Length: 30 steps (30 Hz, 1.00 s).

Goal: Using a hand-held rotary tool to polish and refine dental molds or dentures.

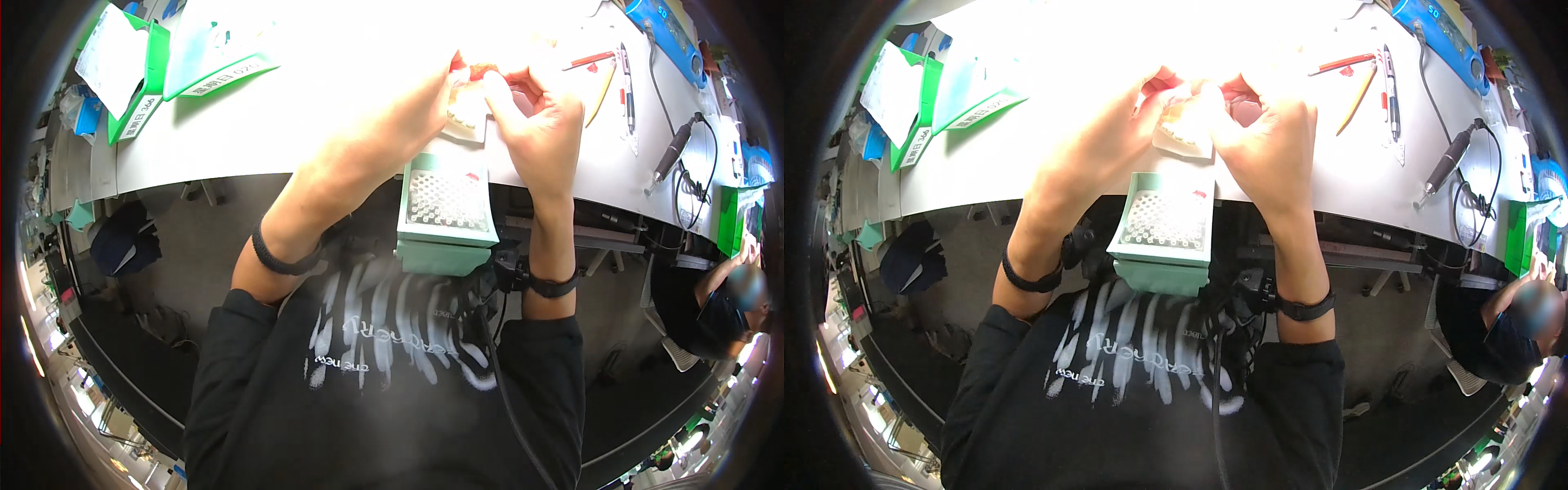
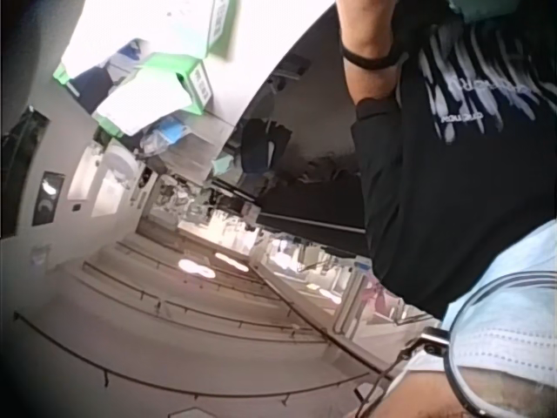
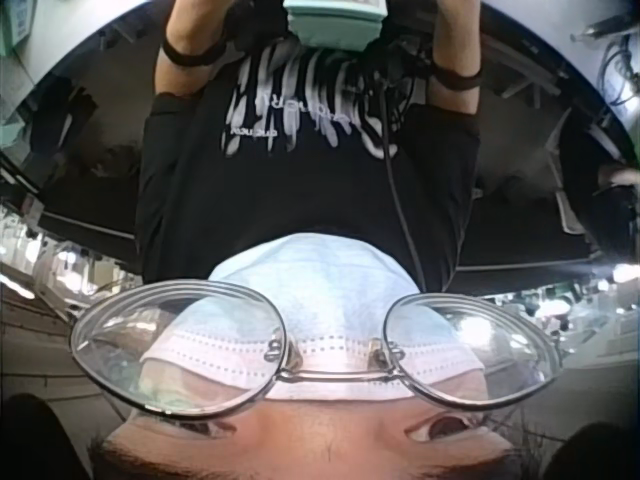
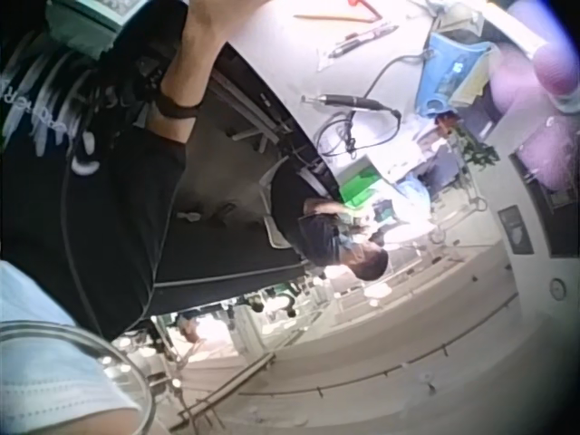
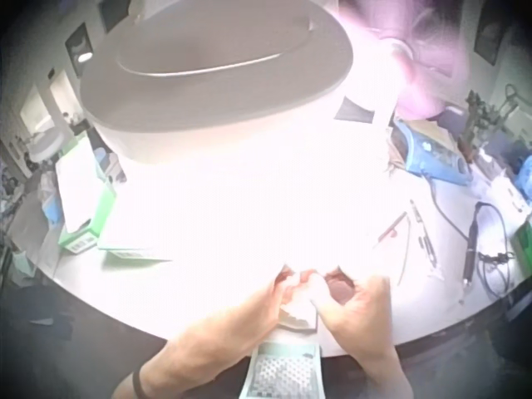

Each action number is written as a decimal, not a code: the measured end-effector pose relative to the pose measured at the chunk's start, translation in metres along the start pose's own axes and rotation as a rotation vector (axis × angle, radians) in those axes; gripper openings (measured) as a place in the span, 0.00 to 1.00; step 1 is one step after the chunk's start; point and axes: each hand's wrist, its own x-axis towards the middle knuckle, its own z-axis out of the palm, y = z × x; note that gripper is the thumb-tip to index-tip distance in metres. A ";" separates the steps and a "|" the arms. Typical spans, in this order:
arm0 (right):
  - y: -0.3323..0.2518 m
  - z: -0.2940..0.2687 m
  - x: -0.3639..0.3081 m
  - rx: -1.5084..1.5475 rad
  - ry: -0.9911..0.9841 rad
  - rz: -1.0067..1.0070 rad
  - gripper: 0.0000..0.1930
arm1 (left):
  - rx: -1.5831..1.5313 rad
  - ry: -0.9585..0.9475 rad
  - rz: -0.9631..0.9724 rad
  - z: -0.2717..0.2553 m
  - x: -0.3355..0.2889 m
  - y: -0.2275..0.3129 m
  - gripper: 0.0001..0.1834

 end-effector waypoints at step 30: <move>0.007 0.001 0.001 0.108 0.032 0.014 0.04 | 0.044 -0.012 0.029 0.006 0.002 -0.016 0.12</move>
